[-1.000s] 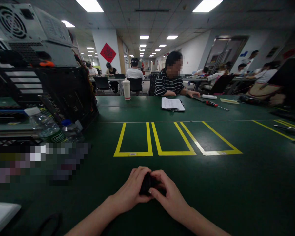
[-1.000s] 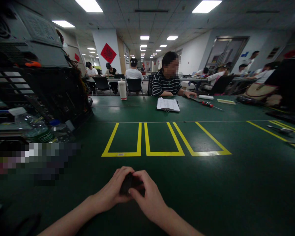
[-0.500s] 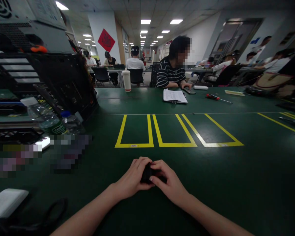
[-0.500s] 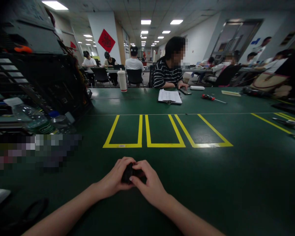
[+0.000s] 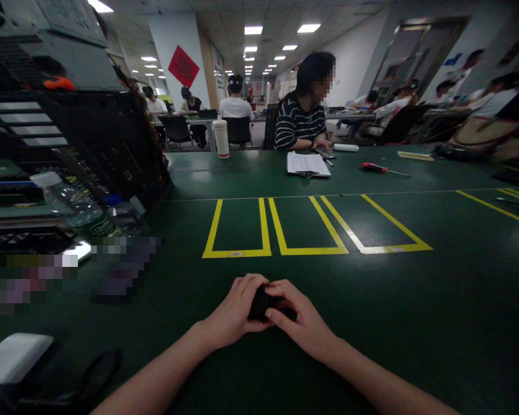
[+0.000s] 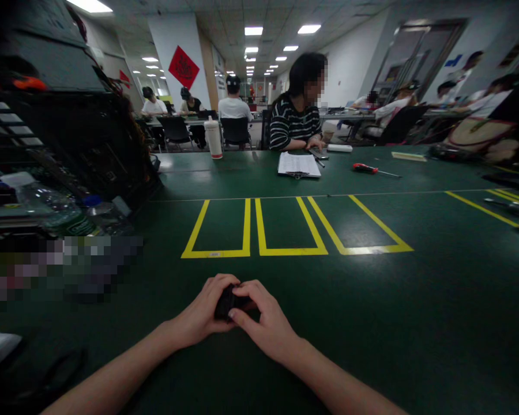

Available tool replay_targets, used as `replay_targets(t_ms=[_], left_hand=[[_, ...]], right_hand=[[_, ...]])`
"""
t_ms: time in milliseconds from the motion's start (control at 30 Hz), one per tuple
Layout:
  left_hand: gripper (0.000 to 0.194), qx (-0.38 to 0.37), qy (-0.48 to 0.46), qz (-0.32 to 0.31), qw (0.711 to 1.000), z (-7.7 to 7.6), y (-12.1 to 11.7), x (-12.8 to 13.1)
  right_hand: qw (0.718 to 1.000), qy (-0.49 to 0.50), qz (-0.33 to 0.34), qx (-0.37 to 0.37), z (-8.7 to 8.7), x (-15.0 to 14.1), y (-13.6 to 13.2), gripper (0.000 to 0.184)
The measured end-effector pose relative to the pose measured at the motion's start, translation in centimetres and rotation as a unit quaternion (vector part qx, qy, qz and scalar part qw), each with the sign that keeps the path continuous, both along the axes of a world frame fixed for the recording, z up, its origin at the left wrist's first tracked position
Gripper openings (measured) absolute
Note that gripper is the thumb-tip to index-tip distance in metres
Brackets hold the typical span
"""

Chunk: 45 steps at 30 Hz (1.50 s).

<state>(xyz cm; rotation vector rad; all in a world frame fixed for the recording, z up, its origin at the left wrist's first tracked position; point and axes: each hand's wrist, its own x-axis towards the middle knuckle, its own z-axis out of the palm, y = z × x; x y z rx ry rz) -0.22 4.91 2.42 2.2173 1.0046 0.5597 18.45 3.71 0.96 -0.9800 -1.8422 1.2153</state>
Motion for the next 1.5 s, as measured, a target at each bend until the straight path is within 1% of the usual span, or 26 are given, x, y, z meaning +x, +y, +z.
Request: replay_targets(t_ms=[100,233,300,433,567,667,800,867,933,1033,1133,1200,1300,1433,1500], left_hand=[[0.060,0.008,-0.002,0.001,1.000,0.0,0.0,0.1],[0.060,-0.004,-0.002,-0.003,1.000,0.2,0.0,0.0],[0.062,-0.004,-0.006,-0.003,1.000,0.3,-0.1,-0.1],[0.063,-0.014,-0.002,-0.010,1.000,0.4,0.0,-0.2],[0.063,-0.001,0.002,-0.005,1.000,-0.1,0.0,-0.1],[0.063,0.013,-0.006,0.009,1.000,-0.4,0.1,0.1],[0.059,-0.010,-0.003,-0.004,1.000,0.3,0.0,0.0],[0.057,-0.017,-0.005,-0.006,1.000,0.5,0.0,0.0],[0.059,-0.014,-0.007,-0.003,1.000,0.2,0.0,-0.1],[0.064,0.004,-0.013,0.013,1.000,-0.8,0.1,0.0],[0.063,0.015,-0.015,0.019,1.000,-1.5,0.2,0.1],[0.062,0.016,-0.017,0.017,1.000,-1.4,0.1,0.1],[0.061,-0.002,-0.013,0.009,1.000,-0.7,0.1,0.1],[0.059,-0.015,-0.009,0.001,1.000,0.0,0.0,0.1],[0.059,-0.019,-0.008,0.000,1.000,0.2,0.0,0.1]], right_hand=[[1.000,0.000,-0.011,-0.022,0.2,-0.2,0.2,0.020],[0.998,-0.005,-0.015,-0.061,0.4,-0.2,0.3,0.027],[0.999,-0.013,-0.007,-0.051,0.5,-0.2,0.3,0.025],[1.000,-0.025,0.006,-0.004,0.6,0.0,0.1,0.023],[1.000,-0.029,-0.002,0.011,0.4,-0.1,0.0,0.018],[0.999,-0.033,-0.017,-0.006,0.3,-0.2,0.1,0.018],[0.998,-0.026,-0.023,-0.054,0.4,-0.3,0.1,0.026],[0.998,-0.029,-0.023,-0.055,0.5,-0.3,0.0,0.025],[0.999,-0.031,-0.018,-0.041,0.5,-0.2,0.0,0.022],[1.000,-0.023,-0.007,-0.014,0.5,-0.2,0.0,0.023],[1.000,-0.015,-0.006,-0.004,0.4,-0.2,0.0,0.022],[1.000,-0.011,-0.011,-0.015,0.4,-0.2,0.0,0.019],[0.999,-0.011,-0.022,-0.039,0.4,-0.3,0.1,0.016],[0.997,-0.013,-0.029,-0.069,0.5,-0.3,0.1,0.023],[0.997,-0.020,-0.027,-0.067,0.6,-0.3,0.1,0.024]])
